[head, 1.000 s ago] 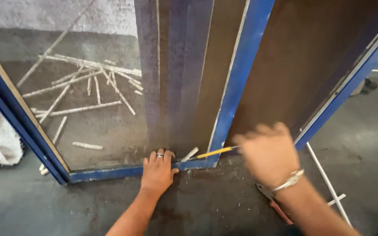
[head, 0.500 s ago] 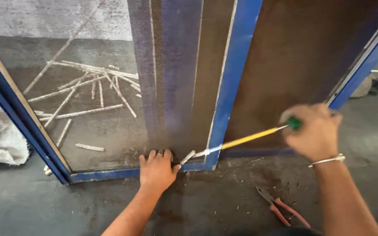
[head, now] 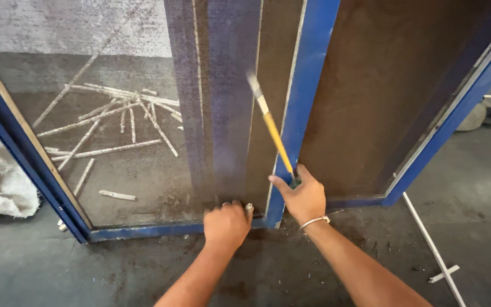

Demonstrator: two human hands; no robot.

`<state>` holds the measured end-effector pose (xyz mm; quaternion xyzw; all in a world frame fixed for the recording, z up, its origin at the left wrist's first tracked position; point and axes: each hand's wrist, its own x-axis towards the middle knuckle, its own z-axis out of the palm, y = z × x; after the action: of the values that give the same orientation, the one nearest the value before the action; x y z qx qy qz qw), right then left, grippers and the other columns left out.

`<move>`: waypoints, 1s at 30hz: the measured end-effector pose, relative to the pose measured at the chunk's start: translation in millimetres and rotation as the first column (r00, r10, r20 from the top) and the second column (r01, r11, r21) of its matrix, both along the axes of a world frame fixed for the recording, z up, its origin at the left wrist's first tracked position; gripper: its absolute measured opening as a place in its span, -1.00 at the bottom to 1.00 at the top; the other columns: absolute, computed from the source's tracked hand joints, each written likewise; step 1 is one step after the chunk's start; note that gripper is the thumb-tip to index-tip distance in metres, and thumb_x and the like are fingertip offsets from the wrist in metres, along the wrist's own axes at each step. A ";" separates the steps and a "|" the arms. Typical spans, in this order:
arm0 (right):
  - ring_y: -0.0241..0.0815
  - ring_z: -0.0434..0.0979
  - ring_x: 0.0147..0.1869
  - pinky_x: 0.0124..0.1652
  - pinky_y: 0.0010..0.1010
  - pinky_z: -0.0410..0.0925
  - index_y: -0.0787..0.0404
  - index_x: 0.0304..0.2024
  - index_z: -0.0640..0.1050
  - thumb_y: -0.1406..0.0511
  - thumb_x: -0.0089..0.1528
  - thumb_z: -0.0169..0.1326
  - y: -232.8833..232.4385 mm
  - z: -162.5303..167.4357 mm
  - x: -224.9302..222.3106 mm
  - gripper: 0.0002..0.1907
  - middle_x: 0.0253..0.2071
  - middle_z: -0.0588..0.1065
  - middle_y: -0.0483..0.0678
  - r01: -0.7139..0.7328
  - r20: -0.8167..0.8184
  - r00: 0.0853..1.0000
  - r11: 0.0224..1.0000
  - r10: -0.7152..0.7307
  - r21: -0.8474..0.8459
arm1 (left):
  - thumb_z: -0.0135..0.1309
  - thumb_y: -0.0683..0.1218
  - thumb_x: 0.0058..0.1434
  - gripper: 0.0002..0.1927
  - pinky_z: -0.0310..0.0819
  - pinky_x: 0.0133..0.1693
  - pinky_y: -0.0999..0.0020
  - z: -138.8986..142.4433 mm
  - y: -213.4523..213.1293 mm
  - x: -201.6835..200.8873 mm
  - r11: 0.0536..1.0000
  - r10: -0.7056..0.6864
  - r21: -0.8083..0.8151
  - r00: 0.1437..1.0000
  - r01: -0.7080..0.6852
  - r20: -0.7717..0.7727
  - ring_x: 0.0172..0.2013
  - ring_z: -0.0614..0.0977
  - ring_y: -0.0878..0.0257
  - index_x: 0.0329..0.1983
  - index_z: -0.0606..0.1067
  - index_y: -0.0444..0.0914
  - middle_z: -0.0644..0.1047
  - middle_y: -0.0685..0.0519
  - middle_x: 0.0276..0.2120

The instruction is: The person sits on the floor and uses a screwdriver to pry old white rubber beading strips out of the channels of a blue metal window frame, pulling the loosened strips free by hand and letting them fall on the floor, and repositions the frame to work along its edges.

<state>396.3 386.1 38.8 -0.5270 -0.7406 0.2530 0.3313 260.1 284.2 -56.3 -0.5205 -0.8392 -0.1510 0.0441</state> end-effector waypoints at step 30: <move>0.24 0.63 -0.26 -0.22 0.03 0.45 0.16 -0.18 0.48 -0.18 0.09 0.21 -3.6 -2.6 0.1 -0.39 -0.45 0.60 0.10 0.033 0.199 0.980 0.999 -0.024 -0.040 | 0.01 0.09 0.28 -0.67 0.55 -0.21 -0.02 -4.8 -21.9 -8.5 0.986 0.027 0.153 0.960 -0.072 0.279 -0.29 0.66 -0.15 -0.27 0.60 -0.25 0.60 -0.18 -0.30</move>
<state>396.4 382.5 36.3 -0.5673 -0.7566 0.2104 0.2479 251.7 262.3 -61.1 -0.4680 -0.8349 -0.2885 -0.0274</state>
